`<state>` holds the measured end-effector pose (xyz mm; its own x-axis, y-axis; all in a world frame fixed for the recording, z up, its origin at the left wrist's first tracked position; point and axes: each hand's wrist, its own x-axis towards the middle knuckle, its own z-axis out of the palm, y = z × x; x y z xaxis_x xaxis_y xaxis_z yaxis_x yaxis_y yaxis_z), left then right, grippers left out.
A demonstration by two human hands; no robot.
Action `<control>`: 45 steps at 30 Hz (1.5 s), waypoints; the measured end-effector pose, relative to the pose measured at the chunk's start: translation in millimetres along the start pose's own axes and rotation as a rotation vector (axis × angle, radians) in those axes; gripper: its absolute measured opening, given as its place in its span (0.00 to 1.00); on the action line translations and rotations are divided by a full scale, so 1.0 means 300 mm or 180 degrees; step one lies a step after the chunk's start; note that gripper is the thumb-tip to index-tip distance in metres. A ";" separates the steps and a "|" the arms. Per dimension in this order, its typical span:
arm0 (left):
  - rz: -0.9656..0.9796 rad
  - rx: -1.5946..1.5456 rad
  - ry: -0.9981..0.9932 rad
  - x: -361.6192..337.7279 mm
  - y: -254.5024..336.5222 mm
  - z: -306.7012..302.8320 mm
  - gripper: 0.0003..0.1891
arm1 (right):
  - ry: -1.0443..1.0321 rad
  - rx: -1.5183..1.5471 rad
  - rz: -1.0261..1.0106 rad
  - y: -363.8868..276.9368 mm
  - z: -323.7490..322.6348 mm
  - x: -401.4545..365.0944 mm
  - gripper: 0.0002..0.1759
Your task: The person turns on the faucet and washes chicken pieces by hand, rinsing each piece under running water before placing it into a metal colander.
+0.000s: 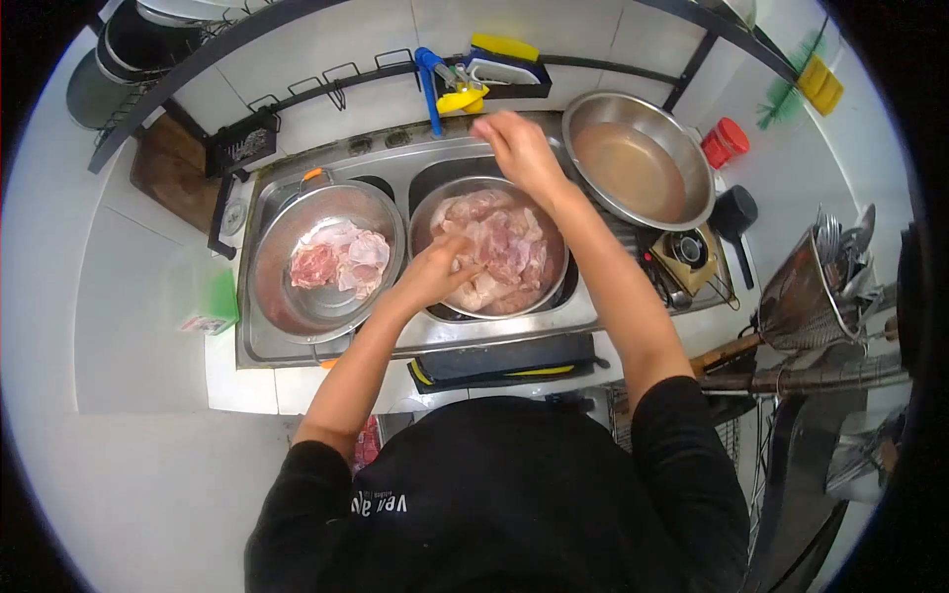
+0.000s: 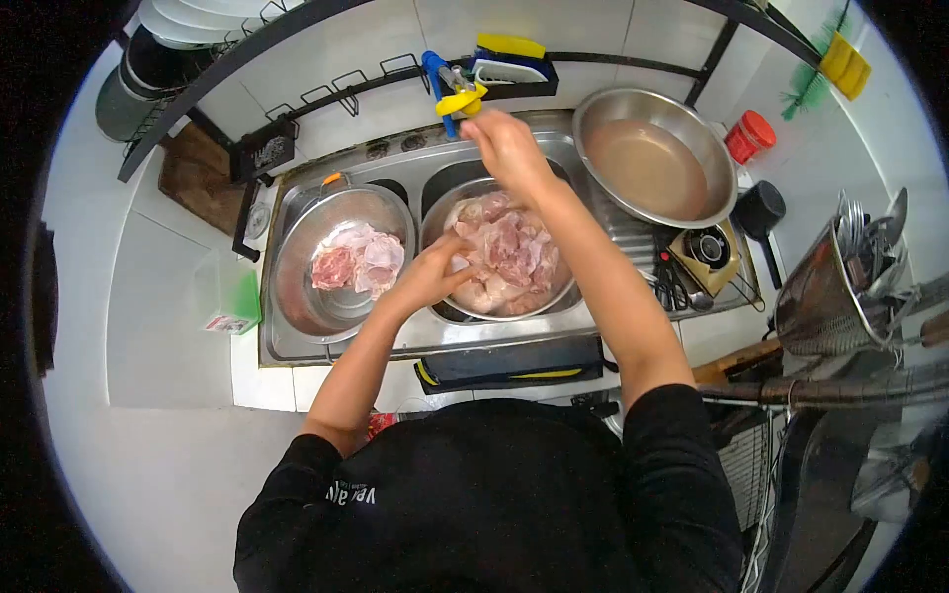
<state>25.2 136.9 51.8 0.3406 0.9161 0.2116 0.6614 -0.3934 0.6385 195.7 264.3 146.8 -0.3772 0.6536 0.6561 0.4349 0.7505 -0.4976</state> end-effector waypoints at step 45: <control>-0.2160 -0.2978 0.1020 0.418 -0.532 0.358 0.29 | -0.1174 0.1735 0.2634 0.648 0.487 -0.156 0.26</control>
<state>34.3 306.2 -103.0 -0.1594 0.9448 -0.2863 -0.1454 0.2644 0.9534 178.3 394.0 -63.6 -0.3960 0.9020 -0.1717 0.2786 -0.0602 -0.9585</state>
